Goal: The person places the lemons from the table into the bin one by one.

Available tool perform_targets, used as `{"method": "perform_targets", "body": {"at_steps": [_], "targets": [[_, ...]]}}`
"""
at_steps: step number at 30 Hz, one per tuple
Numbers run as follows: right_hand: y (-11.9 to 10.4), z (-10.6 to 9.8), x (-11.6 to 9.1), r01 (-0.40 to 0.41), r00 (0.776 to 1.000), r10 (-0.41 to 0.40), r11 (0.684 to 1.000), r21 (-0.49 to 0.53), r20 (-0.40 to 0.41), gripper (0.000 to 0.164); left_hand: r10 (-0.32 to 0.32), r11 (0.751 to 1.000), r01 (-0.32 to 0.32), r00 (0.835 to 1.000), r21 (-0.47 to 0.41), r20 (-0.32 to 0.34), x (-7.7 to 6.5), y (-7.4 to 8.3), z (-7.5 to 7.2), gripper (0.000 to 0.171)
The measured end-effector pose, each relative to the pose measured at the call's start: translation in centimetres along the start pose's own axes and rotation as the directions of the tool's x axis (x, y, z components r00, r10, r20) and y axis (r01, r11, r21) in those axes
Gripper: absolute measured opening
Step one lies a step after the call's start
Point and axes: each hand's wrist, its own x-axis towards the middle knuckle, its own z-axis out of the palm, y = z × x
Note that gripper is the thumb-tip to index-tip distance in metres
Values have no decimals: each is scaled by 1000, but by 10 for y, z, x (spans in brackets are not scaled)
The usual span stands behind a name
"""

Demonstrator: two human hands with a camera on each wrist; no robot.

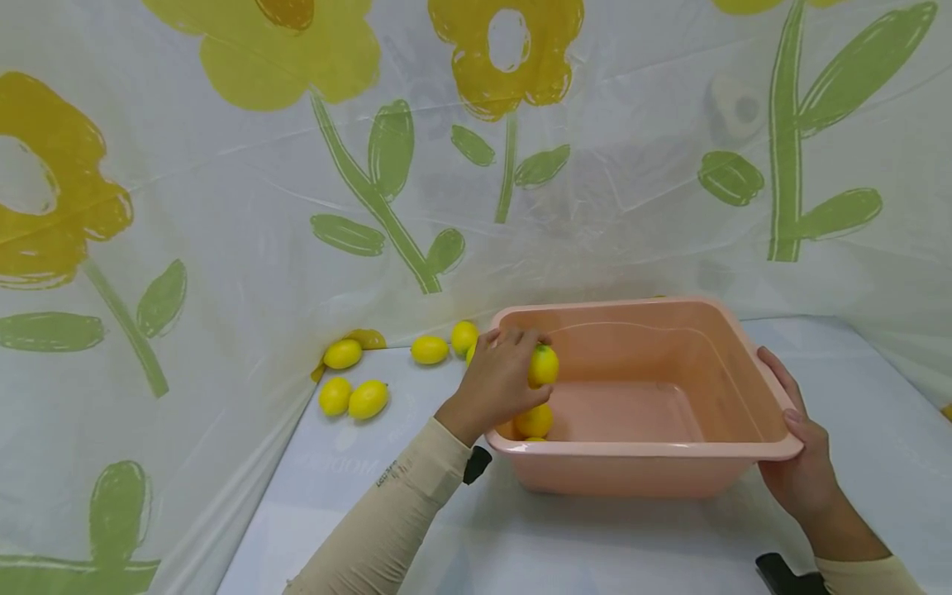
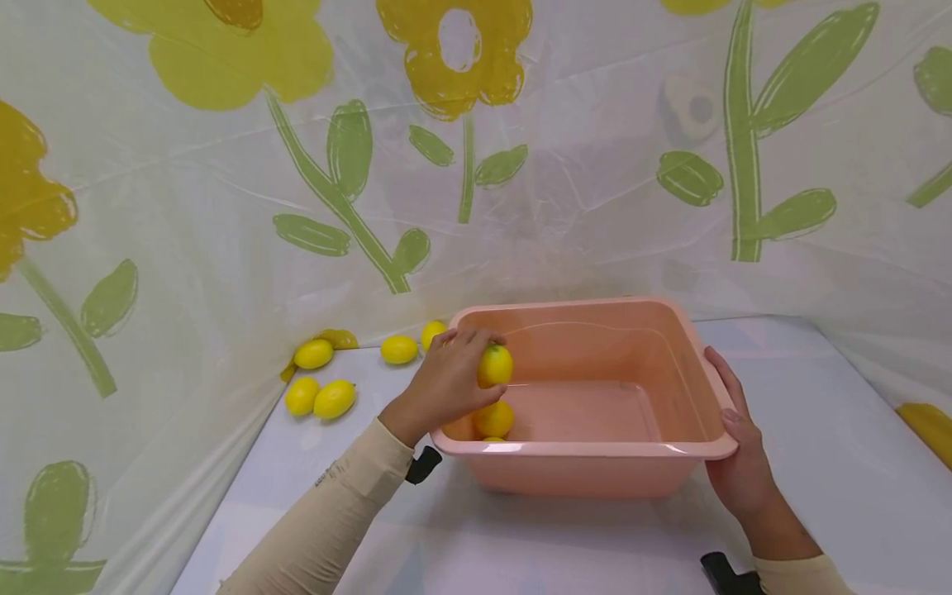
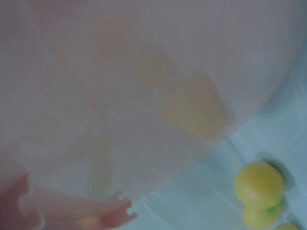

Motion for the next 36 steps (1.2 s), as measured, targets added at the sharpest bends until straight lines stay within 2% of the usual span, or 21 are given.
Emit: {"method": "perform_targets", "body": {"at_steps": [11, 16, 24, 36], "targets": [[-2, 3, -1, -17, 1000, 17, 1000, -16, -15, 61, 22, 999, -21, 999, -31, 26, 0, 0, -1, 49], [-3, 4, 0, -28, 999, 27, 999, -36, -26, 61, 23, 1000, -22, 999, -11, 34, 0, 0, -1, 48], [2, 0, 1, -10, 1000, 10, 1000, -12, -15, 61, 24, 999, -26, 998, 30, 57, 1, 2, -1, 49], [-1, 1, 0, -3, 1000, 3, 1000, 2, -9, 62, 47, 996, -49, 998, 71, 42, 0, 1, 1, 45]]}}
